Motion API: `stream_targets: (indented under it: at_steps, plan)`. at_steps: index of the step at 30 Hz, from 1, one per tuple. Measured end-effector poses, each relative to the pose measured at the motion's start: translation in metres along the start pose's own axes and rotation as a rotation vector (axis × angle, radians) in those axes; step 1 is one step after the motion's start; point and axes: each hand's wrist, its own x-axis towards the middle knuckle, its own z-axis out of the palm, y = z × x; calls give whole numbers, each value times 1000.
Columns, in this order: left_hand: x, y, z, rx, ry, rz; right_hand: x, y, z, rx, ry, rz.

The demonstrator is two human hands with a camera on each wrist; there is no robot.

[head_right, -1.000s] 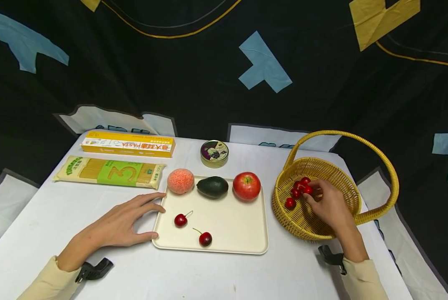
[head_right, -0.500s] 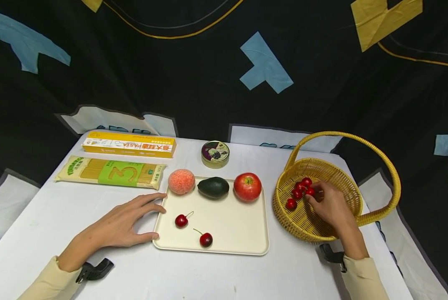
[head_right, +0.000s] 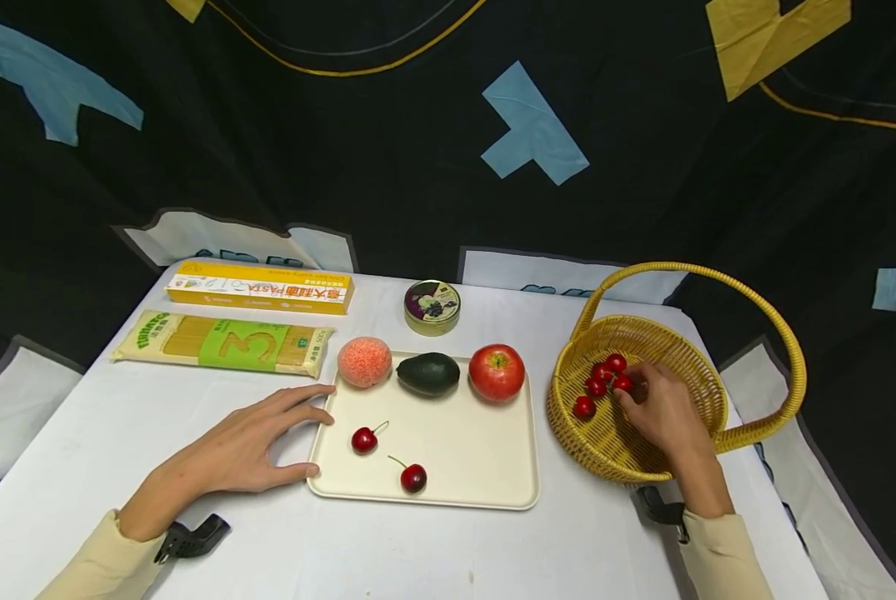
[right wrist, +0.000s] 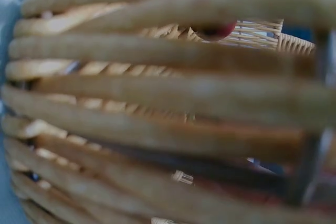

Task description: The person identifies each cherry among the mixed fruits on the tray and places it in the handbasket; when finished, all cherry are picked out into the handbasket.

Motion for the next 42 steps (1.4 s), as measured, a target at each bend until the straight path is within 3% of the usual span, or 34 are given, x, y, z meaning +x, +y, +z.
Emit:
stream_targets:
  at_steps: [12,28,36,42]
  plan:
    - [0,0,-1,-2,-7,-7,0,1,1,-3,-64,43]
    - [0,1,-1,-1,-12,-8,-2,-1,0,-43,-73,76]
    - [0,1,-2,0,-1,3,-6,-10,-1,-48,44,31]
    - [0,0,-1,2,4,9,-9,-31,-5,-18,110,-33]
